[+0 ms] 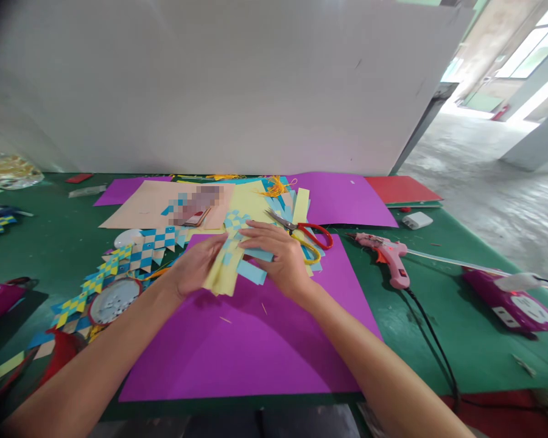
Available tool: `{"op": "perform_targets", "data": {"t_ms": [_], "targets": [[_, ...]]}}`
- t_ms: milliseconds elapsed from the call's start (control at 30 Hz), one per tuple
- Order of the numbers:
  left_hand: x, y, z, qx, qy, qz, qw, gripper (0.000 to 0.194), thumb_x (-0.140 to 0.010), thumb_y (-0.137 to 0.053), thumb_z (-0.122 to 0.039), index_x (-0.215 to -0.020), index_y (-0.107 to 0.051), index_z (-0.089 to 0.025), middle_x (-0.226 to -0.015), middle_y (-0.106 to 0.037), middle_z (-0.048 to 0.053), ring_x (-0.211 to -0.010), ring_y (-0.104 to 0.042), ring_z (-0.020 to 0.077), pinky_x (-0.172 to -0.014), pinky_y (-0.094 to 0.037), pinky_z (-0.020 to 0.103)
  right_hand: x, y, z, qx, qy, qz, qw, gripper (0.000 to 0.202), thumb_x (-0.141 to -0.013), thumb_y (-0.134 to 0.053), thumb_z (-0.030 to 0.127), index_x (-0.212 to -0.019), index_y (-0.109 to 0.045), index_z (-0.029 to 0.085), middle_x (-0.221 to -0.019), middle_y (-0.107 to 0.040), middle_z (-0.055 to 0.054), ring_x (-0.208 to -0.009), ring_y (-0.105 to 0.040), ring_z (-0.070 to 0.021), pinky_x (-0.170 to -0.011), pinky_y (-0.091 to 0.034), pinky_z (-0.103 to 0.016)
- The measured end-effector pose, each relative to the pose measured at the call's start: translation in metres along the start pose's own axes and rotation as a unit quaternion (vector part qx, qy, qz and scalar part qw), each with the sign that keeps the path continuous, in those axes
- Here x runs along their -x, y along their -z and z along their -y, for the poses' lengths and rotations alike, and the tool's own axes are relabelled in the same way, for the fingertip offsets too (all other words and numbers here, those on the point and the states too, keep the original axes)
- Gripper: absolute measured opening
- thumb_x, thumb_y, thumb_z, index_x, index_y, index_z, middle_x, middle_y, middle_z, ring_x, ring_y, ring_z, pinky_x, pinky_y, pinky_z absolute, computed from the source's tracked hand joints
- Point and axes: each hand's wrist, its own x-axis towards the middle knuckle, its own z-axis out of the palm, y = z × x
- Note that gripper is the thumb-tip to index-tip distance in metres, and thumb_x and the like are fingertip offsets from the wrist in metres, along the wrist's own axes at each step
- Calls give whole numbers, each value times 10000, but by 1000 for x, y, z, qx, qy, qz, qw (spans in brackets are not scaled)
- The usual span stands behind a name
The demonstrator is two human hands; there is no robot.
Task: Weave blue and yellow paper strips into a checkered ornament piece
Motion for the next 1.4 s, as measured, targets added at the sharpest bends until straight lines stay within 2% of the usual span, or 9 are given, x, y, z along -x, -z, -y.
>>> {"op": "perform_targets", "data": {"t_ms": [133, 333, 467, 633, 700, 767, 900, 1267, 1400], "targets": [[1, -2, 0, 35, 58, -30, 997, 188, -837, -655, -325, -944, -711, -180, -839, -742, 56, -756, -706, 227, -728, -558, 338, -1, 4, -6, 14, 5, 29, 999, 227, -793, -659, 145, -912, -750, 315, -1221, -664, 18, -1294, -485, -246, -1068, -404, -517], [3, -7, 4, -1, 39, -66, 997, 121, -800, -694, -179, -911, -725, -141, -858, -746, 83, -743, -697, 206, -706, -559, 301, -5, 6, -6, 4, -16, 44, 999, 400, -716, -596, 16, -936, -747, 314, -1322, -594, 18, -1336, -430, -236, -1088, -375, -499], [0, -10, 2, -8, 18, -112, 993, 166, -827, -648, -174, -972, -705, -116, -871, -743, 107, -736, -705, 228, -690, -573, 343, -7, 7, -10, -3, -97, -38, 995, 423, -758, -495, 21, -1033, -709, 261, -1239, -642, -29, -1200, -554, -192, -1022, -439, -419], [-2, -12, 2, -13, -32, -129, 991, 255, -844, -615, -181, -1083, -671, -116, -1001, -737, 131, -851, -714, 270, -733, -575, 382, -10, 9, -7, 15, -204, -149, 967, 160, -838, -553, 229, -942, -670, 197, -901, -688, -37, -802, -623, -152, -703, -498, -288], [-2, -13, 4, -21, -62, -146, 987, 244, -821, -646, -181, -1056, -682, -126, -937, -750, 101, -794, -715, 243, -732, -568, 358, -9, 7, -3, 17, -234, -125, 964, 151, -832, -586, 318, -812, -654, 185, -690, -624, -1, -604, -542, -119, -558, -431, -254], [-1, -14, 5, -39, -85, -162, 982, 219, -795, -690, -207, -999, -698, -126, -866, -753, 79, -735, -708, 215, -719, -555, 327, -6, 3, 1, 19, -259, -49, 964, 220, -824, -597, 370, -715, -639, 184, -544, -520, 36, -489, -436, -94, -472, -343, -243], [-1, -12, 9, -72, -97, -155, 981, 285, -739, -758, -299, -954, -707, -119, -857, -751, 84, -745, -705, 227, -696, -531, 318, 1, -9, 2, 72, -263, 73, 959, 200, -789, -644, 390, -750, -658, 195, -486, -445, 68, -459, -366, -82, -448, -253, -235], [-1, -14, 13, -91, -78, -151, 981, 322, -701, -783, -334, -918, -701, -110, -754, -735, 72, -641, -683, 212, -608, -516, 300, -1, -15, 9, -3, -348, 115, 930, 173, -774, -628, 332, -688, -591, 187, -424, -451, 83, -386, -321, -62, -393, -220, -206], [-1, -13, 14, -105, -62, -151, 981, 280, -698, -782, -340, -850, -688, -125, -687, -714, 58, -575, -659, 206, -566, -513, 313, -2, -12, 8, -25, -340, 117, 933, 210, -789, -588, 330, -639, -542, 190, -434, -451, 72, -400, -355, -69, -400, -246, -206]]}}
